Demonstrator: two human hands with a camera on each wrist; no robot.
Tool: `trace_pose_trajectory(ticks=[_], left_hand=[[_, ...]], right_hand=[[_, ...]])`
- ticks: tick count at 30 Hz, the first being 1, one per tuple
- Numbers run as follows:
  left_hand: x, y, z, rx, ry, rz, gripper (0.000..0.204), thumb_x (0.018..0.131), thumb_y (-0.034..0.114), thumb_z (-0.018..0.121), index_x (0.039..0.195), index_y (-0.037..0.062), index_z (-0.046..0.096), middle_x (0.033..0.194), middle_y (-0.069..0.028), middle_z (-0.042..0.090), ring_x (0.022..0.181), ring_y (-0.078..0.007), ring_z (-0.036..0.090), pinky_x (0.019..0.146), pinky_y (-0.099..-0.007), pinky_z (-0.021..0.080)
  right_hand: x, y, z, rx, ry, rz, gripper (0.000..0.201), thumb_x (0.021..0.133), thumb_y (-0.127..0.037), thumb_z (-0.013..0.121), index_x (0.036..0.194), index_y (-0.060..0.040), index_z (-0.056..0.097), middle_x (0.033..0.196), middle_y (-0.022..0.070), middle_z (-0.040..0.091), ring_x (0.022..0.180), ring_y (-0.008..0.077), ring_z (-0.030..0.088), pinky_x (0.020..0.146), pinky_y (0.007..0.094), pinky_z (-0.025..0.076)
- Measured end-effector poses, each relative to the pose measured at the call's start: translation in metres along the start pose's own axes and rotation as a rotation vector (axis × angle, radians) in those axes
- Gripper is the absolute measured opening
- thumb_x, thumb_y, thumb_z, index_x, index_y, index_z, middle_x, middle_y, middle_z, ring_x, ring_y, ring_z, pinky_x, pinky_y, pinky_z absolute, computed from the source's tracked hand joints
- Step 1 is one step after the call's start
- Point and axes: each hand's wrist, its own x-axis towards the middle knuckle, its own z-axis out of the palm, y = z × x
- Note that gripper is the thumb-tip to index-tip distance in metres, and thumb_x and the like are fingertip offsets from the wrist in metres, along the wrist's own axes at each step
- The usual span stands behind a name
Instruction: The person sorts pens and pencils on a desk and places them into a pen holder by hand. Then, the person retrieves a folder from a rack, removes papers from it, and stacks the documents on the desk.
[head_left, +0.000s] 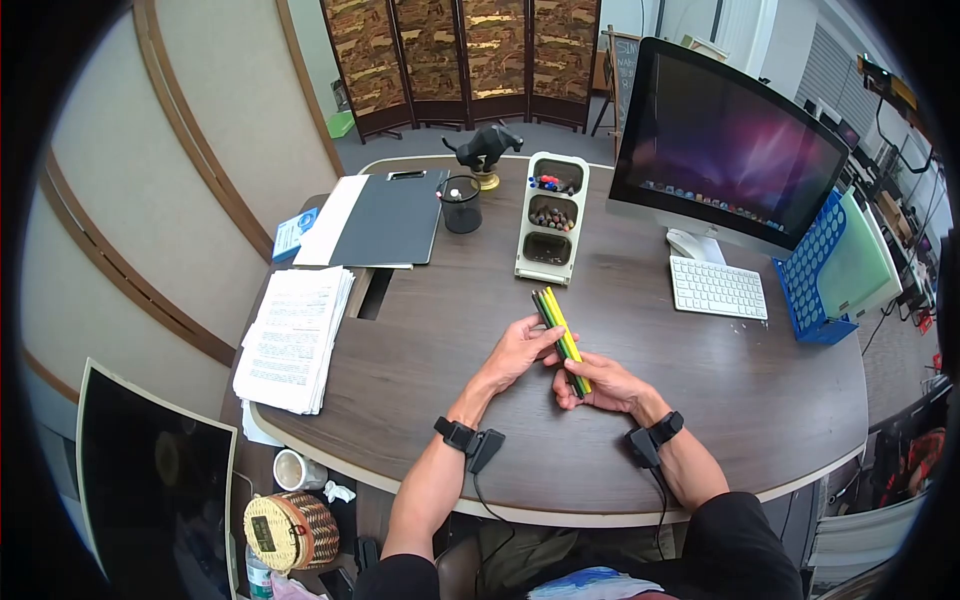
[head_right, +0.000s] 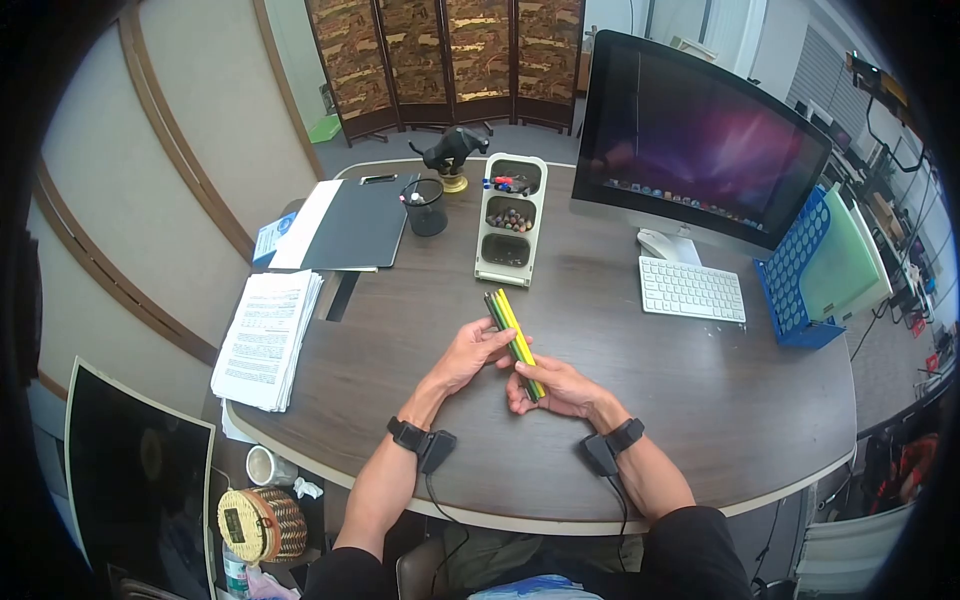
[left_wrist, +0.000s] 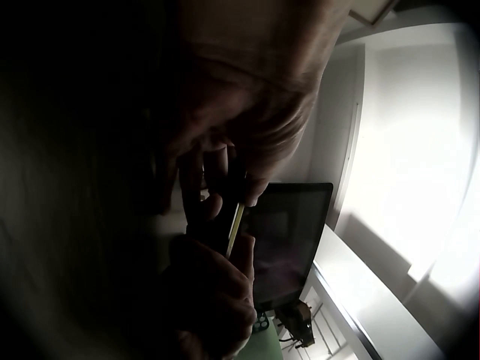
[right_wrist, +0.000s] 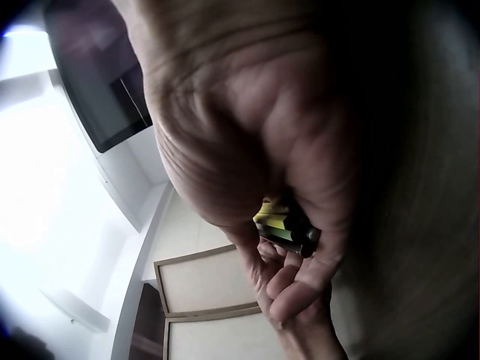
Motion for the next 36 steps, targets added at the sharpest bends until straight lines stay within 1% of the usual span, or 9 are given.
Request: trace_pose_trajectory(ticks=[5, 6, 9, 12, 17, 21, 23, 30, 36], left_hand=[[-0.001, 0.001, 0.002, 0.037, 0.048, -0.014, 0.043, 0.109, 0.025, 0.073, 0.139, -0.0049, 0.063, 0.124, -0.0189, 0.079, 0.111, -0.0205, 0.076, 0.103, -0.0365, 0.059], [0.000, 0.001, 0.001, 0.037, 0.050, -0.019, 0.042, 0.110, 0.025, 0.072, 0.138, -0.0053, 0.064, 0.125, -0.0190, 0.079, 0.112, -0.0208, 0.075, 0.103, -0.0363, 0.059], [0.003, -0.002, 0.000, 0.052, 0.061, -0.033, 0.040, 0.112, 0.024, 0.068, 0.137, -0.0061, 0.064, 0.128, -0.0195, 0.077, 0.114, -0.0218, 0.075, 0.103, -0.0363, 0.060], [0.003, -0.004, -0.003, 0.035, 0.041, -0.046, 0.039, 0.115, 0.024, 0.060, 0.139, -0.0076, 0.062, 0.135, -0.0205, 0.074, 0.120, -0.0238, 0.073, 0.108, -0.0388, 0.059], [0.005, -0.009, -0.005, -0.005, 0.029, -0.036, 0.042, 0.116, 0.026, 0.058, 0.143, -0.0068, 0.059, 0.137, -0.0220, 0.072, 0.122, -0.0250, 0.073, 0.109, -0.0398, 0.059], [0.002, -0.005, -0.001, 0.005, 0.064, -0.051, 0.044, 0.114, 0.026, 0.064, 0.142, -0.0073, 0.060, 0.136, -0.0222, 0.073, 0.118, -0.0254, 0.075, 0.105, -0.0391, 0.062], [0.002, -0.004, -0.002, -0.006, 0.049, -0.025, 0.044, 0.112, 0.025, 0.067, 0.142, -0.0076, 0.060, 0.135, -0.0225, 0.074, 0.115, -0.0255, 0.076, 0.102, -0.0384, 0.064], [0.002, -0.005, -0.001, -0.021, 0.061, -0.013, 0.041, 0.111, 0.022, 0.069, 0.139, -0.0071, 0.062, 0.133, -0.0228, 0.075, 0.113, -0.0254, 0.077, 0.100, -0.0382, 0.065], [0.004, -0.009, -0.003, 0.094, 0.144, -0.012, 0.034, 0.108, 0.022, 0.074, 0.129, -0.0046, 0.069, 0.123, -0.0200, 0.079, 0.105, -0.0223, 0.079, 0.094, -0.0359, 0.066]], right_hand=[[0.003, 0.003, -0.003, 0.048, -0.033, -0.024, 0.043, 0.120, -0.026, 0.044, 0.154, 0.0014, 0.048, 0.119, 0.0206, 0.072, 0.114, 0.0332, 0.076, 0.100, 0.0429, 0.063], [0.003, 0.003, -0.003, 0.051, -0.033, -0.024, 0.043, 0.120, -0.026, 0.044, 0.154, 0.0014, 0.048, 0.119, 0.0206, 0.072, 0.114, 0.0332, 0.076, 0.100, 0.0429, 0.063], [0.004, 0.001, 0.001, 0.097, 0.027, -0.019, 0.046, 0.120, -0.024, 0.043, 0.155, 0.0057, 0.047, 0.129, 0.0275, 0.070, 0.120, 0.0394, 0.074, 0.107, 0.0476, 0.061], [0.005, 0.001, 0.002, 0.138, 0.063, -0.013, 0.047, 0.120, -0.024, 0.043, 0.156, 0.0066, 0.046, 0.132, 0.0283, 0.070, 0.123, 0.0397, 0.073, 0.111, 0.0498, 0.060], [0.007, 0.004, 0.000, 0.162, 0.058, -0.049, 0.048, 0.118, -0.023, 0.049, 0.160, 0.0002, 0.043, 0.139, 0.0266, 0.067, 0.127, 0.0396, 0.071, 0.111, 0.0517, 0.059], [0.006, 0.003, 0.002, 0.159, 0.059, -0.047, 0.048, 0.119, -0.023, 0.049, 0.160, 0.0010, 0.042, 0.140, 0.0277, 0.066, 0.129, 0.0404, 0.070, 0.112, 0.0510, 0.059], [0.006, 0.001, 0.002, 0.157, 0.056, -0.037, 0.047, 0.119, -0.019, 0.045, 0.162, 0.0012, 0.038, 0.144, 0.0314, 0.062, 0.131, 0.0416, 0.068, 0.114, 0.0528, 0.058], [0.006, 0.003, 0.002, 0.136, 0.066, -0.040, 0.049, 0.118, -0.019, 0.047, 0.161, 0.0019, 0.038, 0.146, 0.0320, 0.061, 0.132, 0.0418, 0.068, 0.115, 0.0518, 0.059], [0.006, 0.003, 0.001, 0.112, 0.050, -0.052, 0.050, 0.118, -0.018, 0.049, 0.161, 0.0041, 0.037, 0.146, 0.0327, 0.061, 0.131, 0.0415, 0.068, 0.114, 0.0518, 0.059]])
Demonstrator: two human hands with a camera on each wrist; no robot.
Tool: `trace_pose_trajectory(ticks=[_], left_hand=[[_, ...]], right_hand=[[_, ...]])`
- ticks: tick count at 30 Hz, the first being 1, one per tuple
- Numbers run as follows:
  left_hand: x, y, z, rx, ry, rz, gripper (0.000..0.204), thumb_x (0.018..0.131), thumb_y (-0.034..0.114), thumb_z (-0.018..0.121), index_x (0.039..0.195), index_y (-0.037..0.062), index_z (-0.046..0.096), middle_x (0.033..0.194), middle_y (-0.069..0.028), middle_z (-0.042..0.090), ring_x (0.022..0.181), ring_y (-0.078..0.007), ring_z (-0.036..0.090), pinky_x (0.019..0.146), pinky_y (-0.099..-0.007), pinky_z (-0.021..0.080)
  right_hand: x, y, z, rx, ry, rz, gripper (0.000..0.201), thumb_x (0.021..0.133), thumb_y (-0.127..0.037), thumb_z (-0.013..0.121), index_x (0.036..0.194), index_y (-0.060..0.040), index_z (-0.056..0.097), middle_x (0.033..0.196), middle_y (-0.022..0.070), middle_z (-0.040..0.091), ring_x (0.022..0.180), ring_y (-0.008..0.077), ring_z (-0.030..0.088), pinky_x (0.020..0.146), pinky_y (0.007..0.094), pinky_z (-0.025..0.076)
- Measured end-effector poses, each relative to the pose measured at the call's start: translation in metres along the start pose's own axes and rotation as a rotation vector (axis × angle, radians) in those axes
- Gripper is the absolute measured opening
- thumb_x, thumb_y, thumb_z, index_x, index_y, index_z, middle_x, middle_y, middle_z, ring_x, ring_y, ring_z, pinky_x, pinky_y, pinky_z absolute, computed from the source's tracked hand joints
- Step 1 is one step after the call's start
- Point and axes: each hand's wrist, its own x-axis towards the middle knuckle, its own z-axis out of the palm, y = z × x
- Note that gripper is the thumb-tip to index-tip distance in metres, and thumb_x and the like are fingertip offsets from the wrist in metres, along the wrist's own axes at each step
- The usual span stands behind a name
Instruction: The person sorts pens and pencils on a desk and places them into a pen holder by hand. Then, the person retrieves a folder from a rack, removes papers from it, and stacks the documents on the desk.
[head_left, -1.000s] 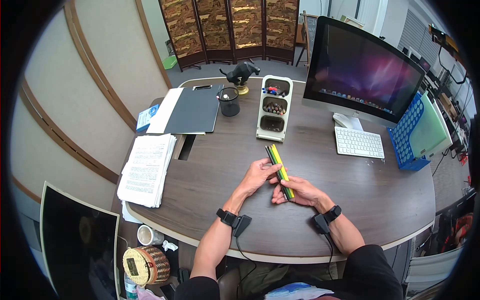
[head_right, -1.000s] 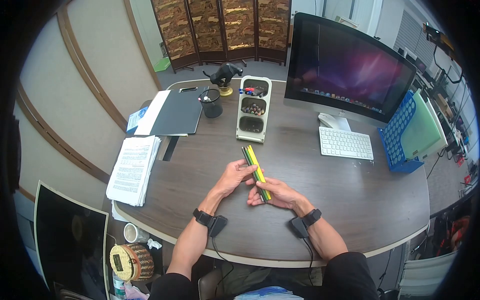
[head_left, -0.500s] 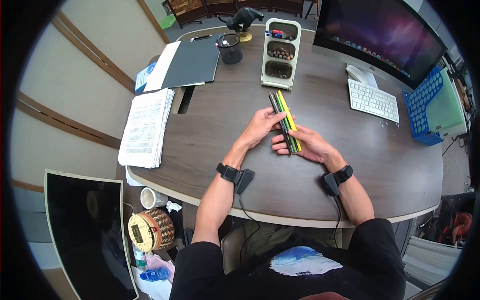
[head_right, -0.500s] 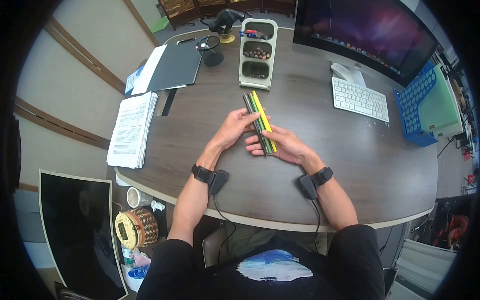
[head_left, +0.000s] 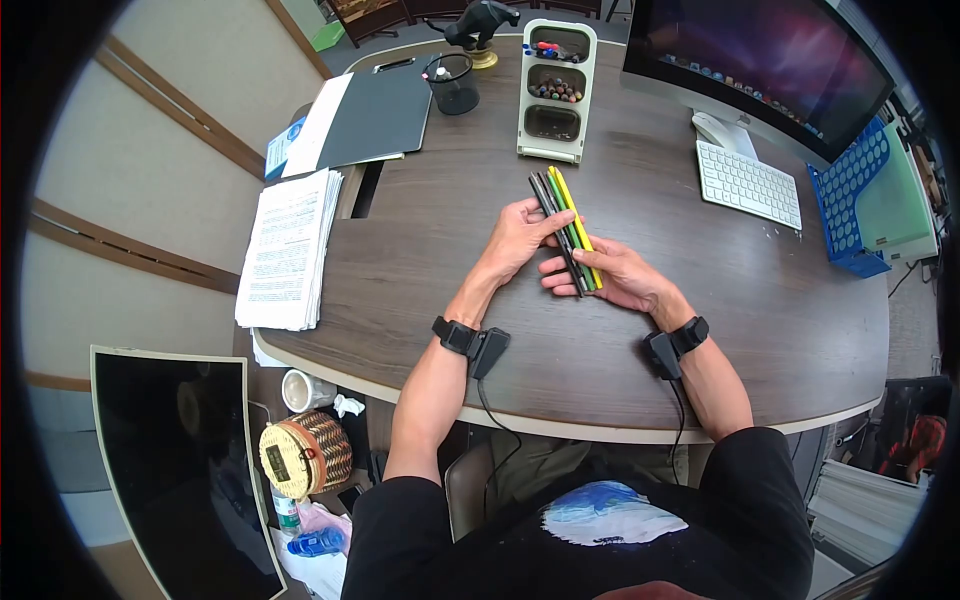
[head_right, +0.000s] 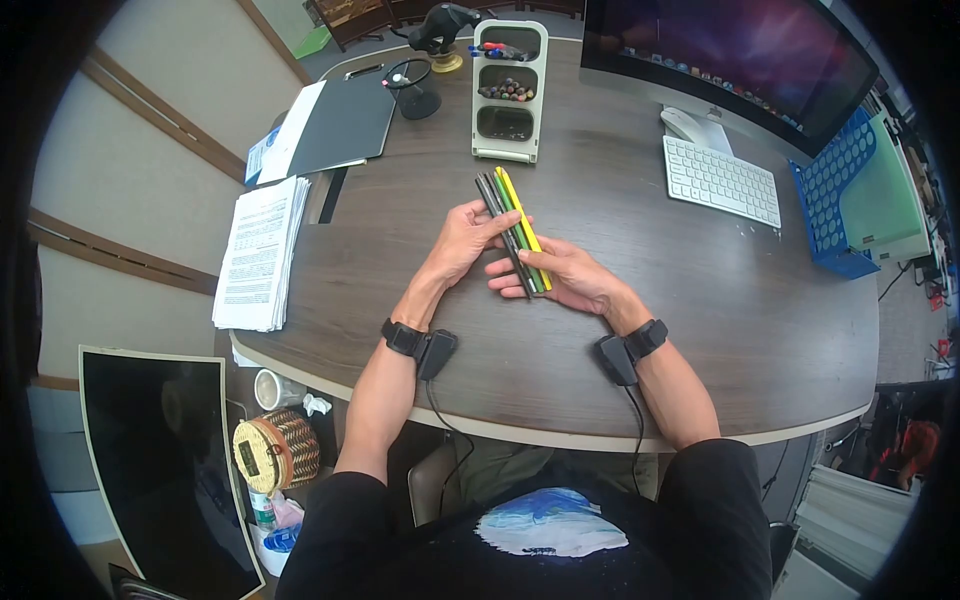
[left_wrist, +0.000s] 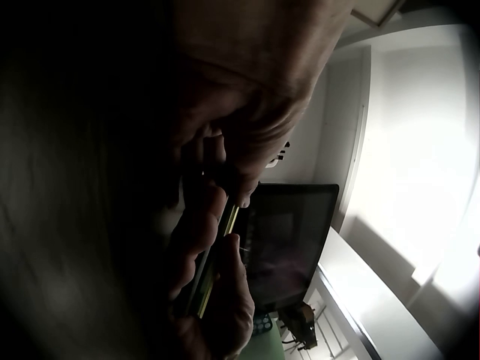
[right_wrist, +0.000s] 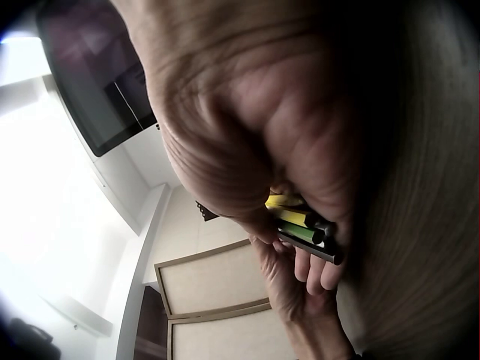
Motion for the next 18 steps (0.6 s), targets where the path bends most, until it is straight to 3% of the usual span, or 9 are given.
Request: trace_pose_trajectory(ticks=[11, 18], left_hand=[[-0.0033, 0.0009, 0.0045, 0.058, 0.122, 0.010, 0.032, 0.101, 0.029, 0.084, 0.116, 0.0022, 0.073, 0.096, -0.0042, 0.078, 0.082, -0.0081, 0.071, 0.071, -0.0252, 0.055], [-0.0008, 0.0001, -0.0009, 0.123, 0.013, -0.008, 0.033, 0.102, 0.030, 0.082, 0.121, 0.0027, 0.075, 0.101, -0.0050, 0.080, 0.085, -0.0071, 0.071, 0.068, -0.0241, 0.051]], right_hand=[[-0.0005, -0.0033, 0.0060, -0.036, 0.011, 0.049, 0.056, 0.121, -0.027, 0.039, 0.161, 0.0112, 0.039, 0.138, 0.0335, 0.067, 0.125, 0.0394, 0.072, 0.111, 0.0489, 0.061], [-0.0014, -0.0026, 0.0028, -0.034, -0.024, 0.059, 0.054, 0.120, -0.024, 0.041, 0.162, 0.0109, 0.038, 0.142, 0.0340, 0.064, 0.129, 0.0409, 0.070, 0.111, 0.0505, 0.061]])
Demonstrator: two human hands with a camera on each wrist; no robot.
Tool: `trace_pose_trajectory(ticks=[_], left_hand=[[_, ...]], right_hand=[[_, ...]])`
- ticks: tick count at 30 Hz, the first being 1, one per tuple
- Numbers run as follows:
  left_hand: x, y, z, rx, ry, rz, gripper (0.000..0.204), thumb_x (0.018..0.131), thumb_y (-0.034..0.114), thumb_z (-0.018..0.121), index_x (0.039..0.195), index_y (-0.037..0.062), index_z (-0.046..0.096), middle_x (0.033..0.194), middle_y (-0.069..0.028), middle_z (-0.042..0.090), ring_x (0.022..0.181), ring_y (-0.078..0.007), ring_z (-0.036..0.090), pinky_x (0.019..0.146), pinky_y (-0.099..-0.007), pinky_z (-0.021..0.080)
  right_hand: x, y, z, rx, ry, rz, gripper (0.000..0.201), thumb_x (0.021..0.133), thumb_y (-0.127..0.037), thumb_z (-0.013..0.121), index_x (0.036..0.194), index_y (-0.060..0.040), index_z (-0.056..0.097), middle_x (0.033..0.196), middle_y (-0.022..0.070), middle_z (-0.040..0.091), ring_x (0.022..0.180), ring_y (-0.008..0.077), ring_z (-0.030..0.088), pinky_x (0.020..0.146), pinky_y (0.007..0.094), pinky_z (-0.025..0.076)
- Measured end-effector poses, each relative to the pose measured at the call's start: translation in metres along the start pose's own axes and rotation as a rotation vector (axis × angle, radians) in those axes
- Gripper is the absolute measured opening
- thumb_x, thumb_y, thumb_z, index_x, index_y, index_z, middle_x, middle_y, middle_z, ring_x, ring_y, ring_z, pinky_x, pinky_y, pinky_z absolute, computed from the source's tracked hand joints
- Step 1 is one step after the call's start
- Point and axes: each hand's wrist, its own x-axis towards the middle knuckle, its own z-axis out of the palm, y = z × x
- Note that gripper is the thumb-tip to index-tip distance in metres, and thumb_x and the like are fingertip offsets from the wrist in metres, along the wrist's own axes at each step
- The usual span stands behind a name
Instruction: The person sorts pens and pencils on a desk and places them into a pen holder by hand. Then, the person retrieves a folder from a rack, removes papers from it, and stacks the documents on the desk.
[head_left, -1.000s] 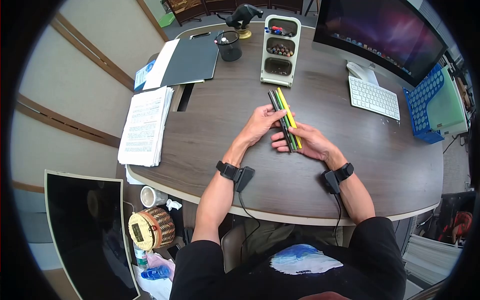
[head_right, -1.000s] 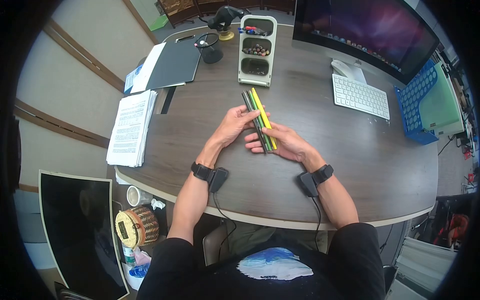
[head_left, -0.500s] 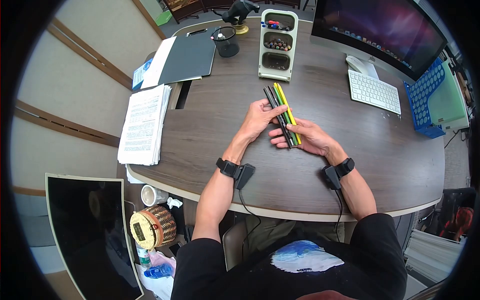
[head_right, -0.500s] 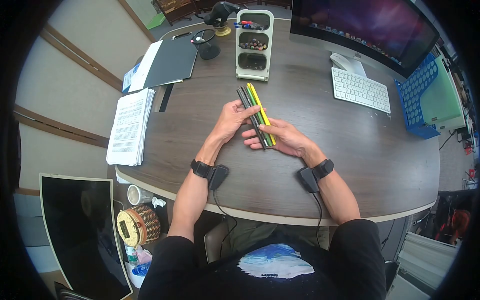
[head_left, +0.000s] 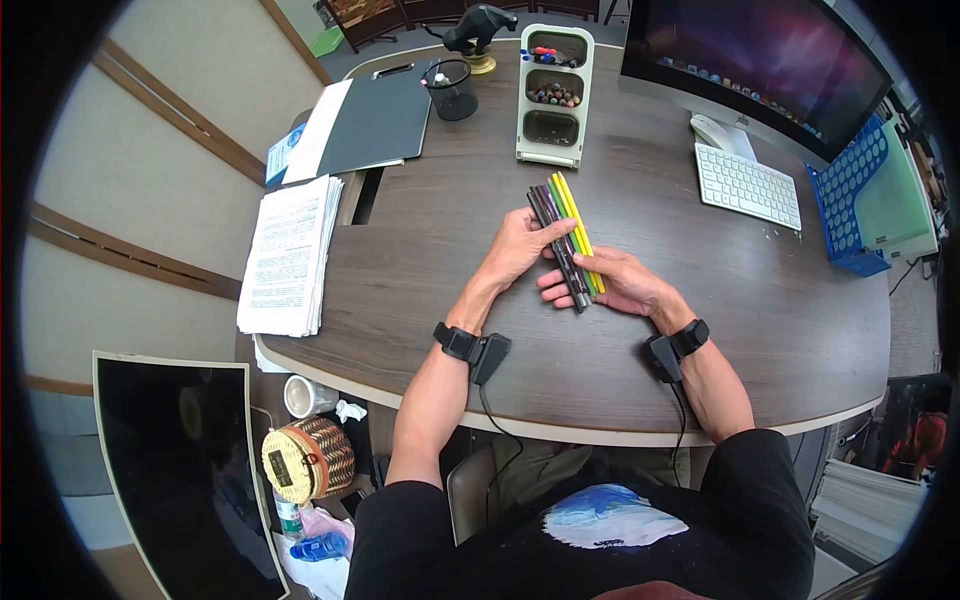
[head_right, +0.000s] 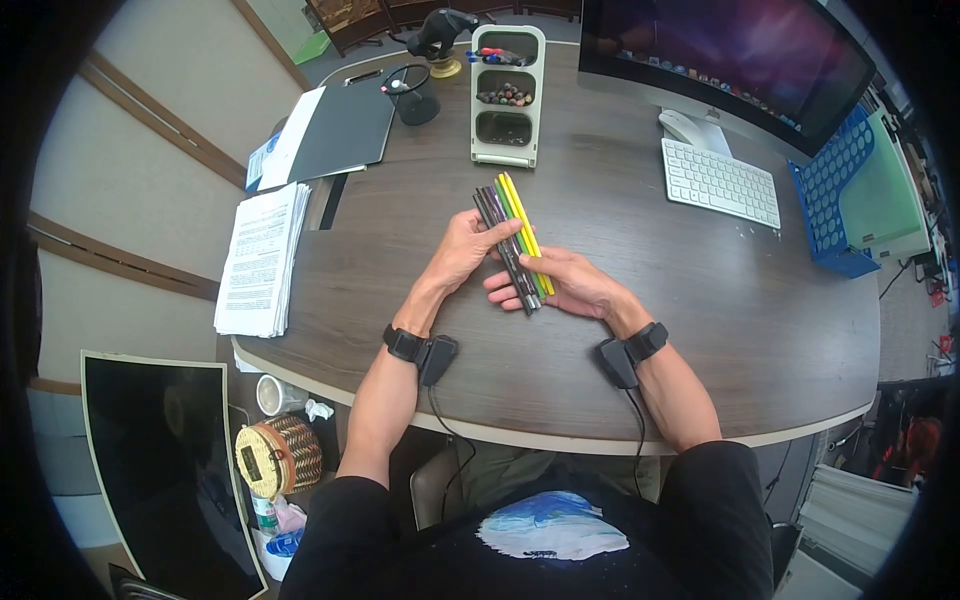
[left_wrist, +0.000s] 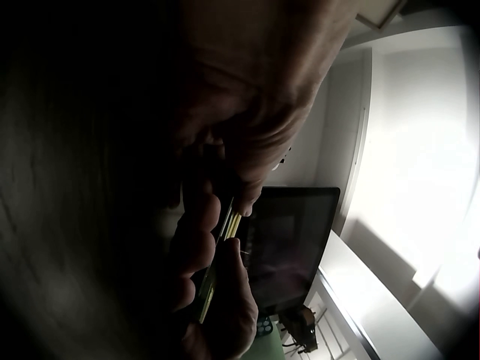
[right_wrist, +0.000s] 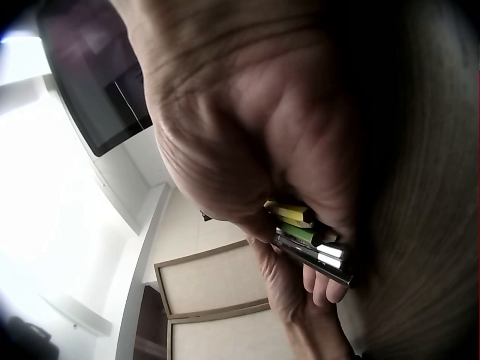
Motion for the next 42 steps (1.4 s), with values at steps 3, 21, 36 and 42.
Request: trace_pose_trajectory(ticks=[3, 21, 36, 42], left_hand=[[-0.0002, -0.0011, 0.0014, -0.035, -0.017, 0.006, 0.034, 0.104, 0.029, 0.079, 0.124, 0.0019, 0.076, 0.109, -0.0080, 0.082, 0.089, -0.0090, 0.073, 0.071, -0.0256, 0.054], [-0.0002, -0.0009, 0.0018, -0.018, 0.028, 0.011, 0.033, 0.104, 0.031, 0.079, 0.118, 0.0018, 0.079, 0.110, -0.0090, 0.083, 0.087, -0.0077, 0.072, 0.071, -0.0246, 0.052], [-0.0008, 0.0002, 0.0029, -0.025, 0.014, 0.023, 0.033, 0.105, 0.031, 0.077, 0.121, 0.0017, 0.078, 0.112, -0.0095, 0.083, 0.087, -0.0081, 0.072, 0.071, -0.0247, 0.053], [-0.0006, 0.0015, 0.0031, -0.017, 0.002, 0.026, 0.032, 0.106, 0.031, 0.076, 0.121, 0.0032, 0.078, 0.114, -0.0094, 0.083, 0.088, -0.0080, 0.072, 0.071, -0.0248, 0.052]], right_hand=[[-0.0010, -0.0012, 0.0015, 0.027, -0.009, 0.002, 0.054, 0.120, -0.023, 0.044, 0.162, 0.0105, 0.037, 0.143, 0.0347, 0.063, 0.130, 0.0414, 0.069, 0.111, 0.0511, 0.061], [-0.0017, -0.0028, 0.0020, 0.014, -0.010, -0.012, 0.055, 0.115, -0.011, 0.053, 0.163, 0.0106, 0.036, 0.145, 0.0357, 0.061, 0.132, 0.0399, 0.068, 0.115, 0.0489, 0.058], [-0.0011, -0.0022, 0.0021, 0.020, 0.010, -0.007, 0.054, 0.114, -0.012, 0.055, 0.161, 0.0094, 0.038, 0.142, 0.0347, 0.063, 0.130, 0.0394, 0.069, 0.114, 0.0474, 0.060], [-0.0002, -0.0006, 0.0002, 0.021, 0.003, -0.011, 0.054, 0.116, -0.013, 0.053, 0.161, 0.0102, 0.037, 0.143, 0.0354, 0.062, 0.130, 0.0398, 0.069, 0.114, 0.0478, 0.060]])
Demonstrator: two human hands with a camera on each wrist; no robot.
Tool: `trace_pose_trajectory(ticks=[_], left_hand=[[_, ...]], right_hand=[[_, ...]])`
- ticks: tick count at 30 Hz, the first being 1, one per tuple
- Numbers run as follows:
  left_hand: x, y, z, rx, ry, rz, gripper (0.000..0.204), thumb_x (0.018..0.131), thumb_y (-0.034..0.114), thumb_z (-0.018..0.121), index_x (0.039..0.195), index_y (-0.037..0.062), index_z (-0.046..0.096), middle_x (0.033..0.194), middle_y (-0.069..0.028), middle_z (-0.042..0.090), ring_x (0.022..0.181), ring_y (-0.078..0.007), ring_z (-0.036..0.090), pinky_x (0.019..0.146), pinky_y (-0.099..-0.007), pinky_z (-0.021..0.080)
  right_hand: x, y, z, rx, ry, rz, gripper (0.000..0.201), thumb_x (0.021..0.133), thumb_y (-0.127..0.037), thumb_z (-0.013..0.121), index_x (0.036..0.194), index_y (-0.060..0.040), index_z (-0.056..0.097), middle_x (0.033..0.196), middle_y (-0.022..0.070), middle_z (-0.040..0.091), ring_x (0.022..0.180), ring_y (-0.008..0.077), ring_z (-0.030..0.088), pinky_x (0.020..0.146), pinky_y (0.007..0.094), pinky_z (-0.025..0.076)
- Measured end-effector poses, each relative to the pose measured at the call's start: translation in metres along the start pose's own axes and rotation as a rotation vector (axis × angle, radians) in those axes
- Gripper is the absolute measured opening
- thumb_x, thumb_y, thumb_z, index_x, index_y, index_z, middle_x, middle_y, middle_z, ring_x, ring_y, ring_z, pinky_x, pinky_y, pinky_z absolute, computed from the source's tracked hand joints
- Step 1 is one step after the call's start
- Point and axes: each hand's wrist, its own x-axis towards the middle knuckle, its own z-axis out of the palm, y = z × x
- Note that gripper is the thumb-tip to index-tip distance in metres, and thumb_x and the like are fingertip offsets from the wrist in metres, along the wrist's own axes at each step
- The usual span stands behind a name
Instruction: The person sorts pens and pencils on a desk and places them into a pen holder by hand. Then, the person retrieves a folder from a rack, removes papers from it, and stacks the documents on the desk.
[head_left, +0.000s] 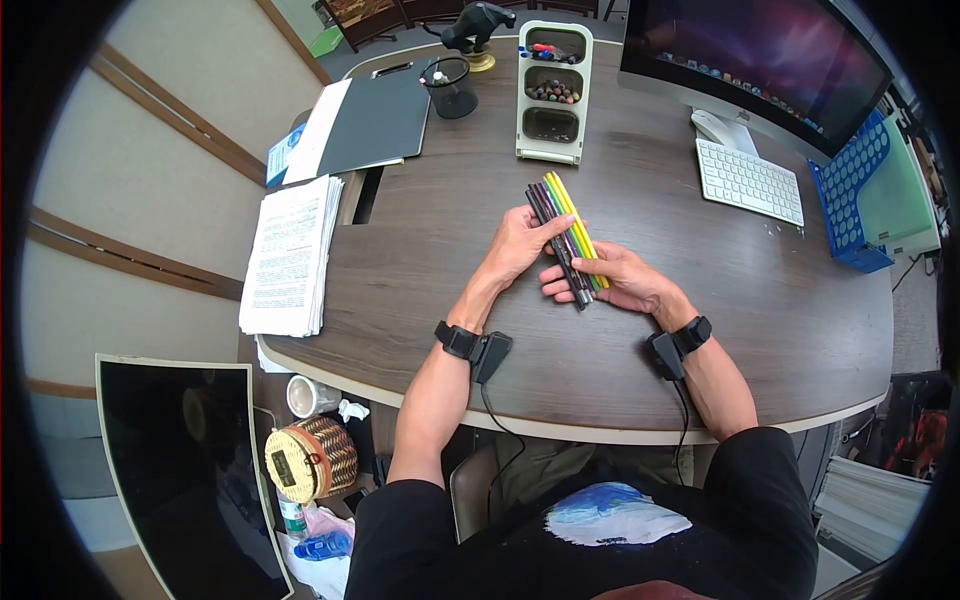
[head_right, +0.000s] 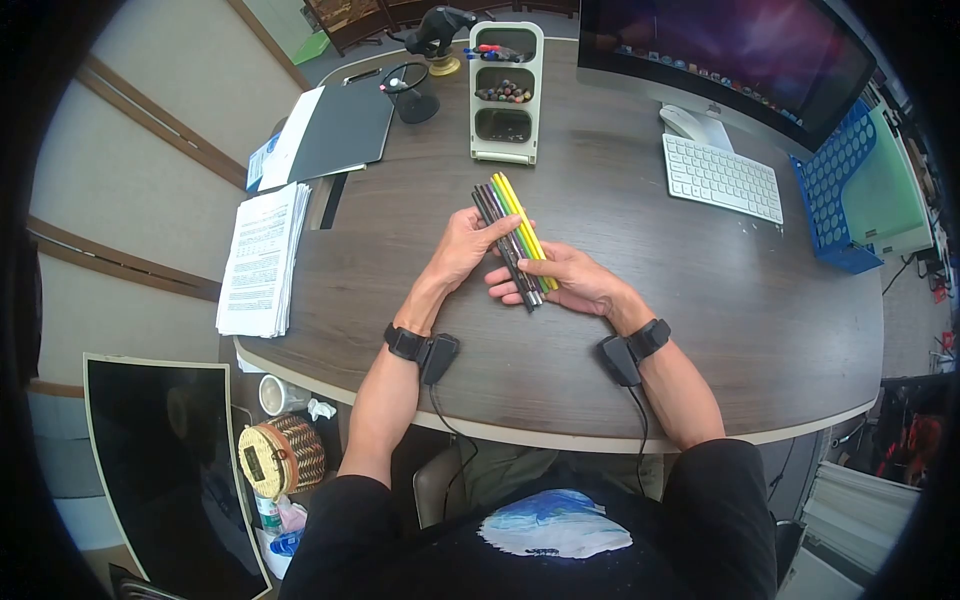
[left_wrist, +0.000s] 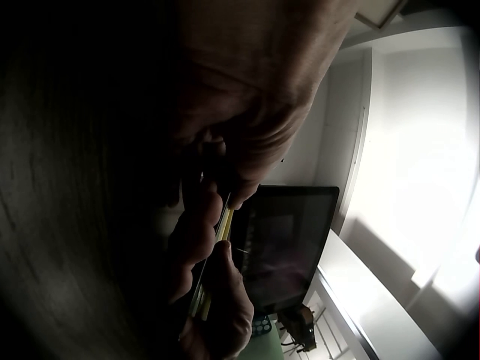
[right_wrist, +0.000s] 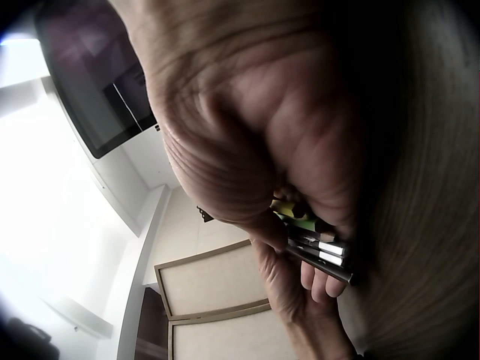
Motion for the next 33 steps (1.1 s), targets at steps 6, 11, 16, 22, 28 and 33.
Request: trace_pose_trajectory(ticks=[6, 11, 16, 22, 28, 33], left_hand=[[-0.0002, 0.0012, 0.0004, 0.001, -0.004, 0.007, 0.031, 0.106, 0.032, 0.076, 0.120, 0.0035, 0.078, 0.115, -0.0092, 0.083, 0.088, -0.0078, 0.070, 0.070, -0.0243, 0.051], [0.0001, 0.0001, 0.0000, -0.011, -0.014, -0.017, 0.033, 0.107, 0.030, 0.074, 0.124, 0.0008, 0.075, 0.118, -0.0123, 0.082, 0.096, -0.0127, 0.075, 0.078, -0.0281, 0.058], [0.0000, 0.0005, -0.0004, -0.008, -0.015, -0.031, 0.033, 0.108, 0.028, 0.073, 0.124, -0.0003, 0.074, 0.118, -0.0136, 0.082, 0.098, -0.0144, 0.076, 0.081, -0.0296, 0.060], [-0.0001, 0.0023, -0.0005, 0.003, -0.011, -0.040, 0.032, 0.108, 0.027, 0.073, 0.124, -0.0004, 0.074, 0.118, -0.0138, 0.082, 0.099, -0.0148, 0.077, 0.081, -0.0301, 0.060], [0.0010, -0.0006, -0.0007, -0.019, -0.009, -0.036, 0.031, 0.108, 0.026, 0.073, 0.124, -0.0008, 0.073, 0.118, -0.0140, 0.081, 0.100, -0.0158, 0.077, 0.083, -0.0312, 0.062], [0.0001, 0.0016, 0.0002, -0.019, -0.003, -0.033, 0.031, 0.108, 0.026, 0.073, 0.124, -0.0007, 0.073, 0.118, -0.0142, 0.081, 0.099, -0.0160, 0.077, 0.082, -0.0312, 0.062]], right_hand=[[-0.0002, -0.0010, 0.0004, -0.004, -0.001, 0.001, 0.053, 0.116, -0.013, 0.051, 0.162, 0.0104, 0.037, 0.143, 0.0356, 0.062, 0.130, 0.0402, 0.069, 0.114, 0.0481, 0.060], [0.0011, 0.0018, -0.0036, 0.023, 0.008, 0.006, 0.050, 0.116, -0.012, 0.050, 0.160, 0.0095, 0.038, 0.143, 0.0358, 0.062, 0.130, 0.0411, 0.069, 0.114, 0.0493, 0.060], [0.0013, 0.0020, -0.0036, 0.032, 0.007, 0.004, 0.048, 0.116, -0.011, 0.049, 0.159, 0.0089, 0.039, 0.142, 0.0364, 0.062, 0.130, 0.0415, 0.069, 0.114, 0.0491, 0.061], [0.0012, 0.0012, -0.0031, 0.025, 0.008, 0.006, 0.046, 0.117, -0.012, 0.047, 0.157, 0.0086, 0.040, 0.142, 0.0372, 0.063, 0.129, 0.0420, 0.070, 0.114, 0.0488, 0.061], [0.0011, 0.0007, -0.0028, 0.035, 0.017, 0.010, 0.047, 0.117, -0.014, 0.048, 0.157, 0.0095, 0.040, 0.141, 0.0380, 0.063, 0.129, 0.0423, 0.070, 0.113, 0.0489, 0.061], [0.0014, 0.0005, -0.0024, 0.045, 0.018, 0.010, 0.048, 0.118, -0.016, 0.047, 0.158, 0.0102, 0.040, 0.141, 0.0380, 0.063, 0.128, 0.0424, 0.070, 0.112, 0.0491, 0.061]])
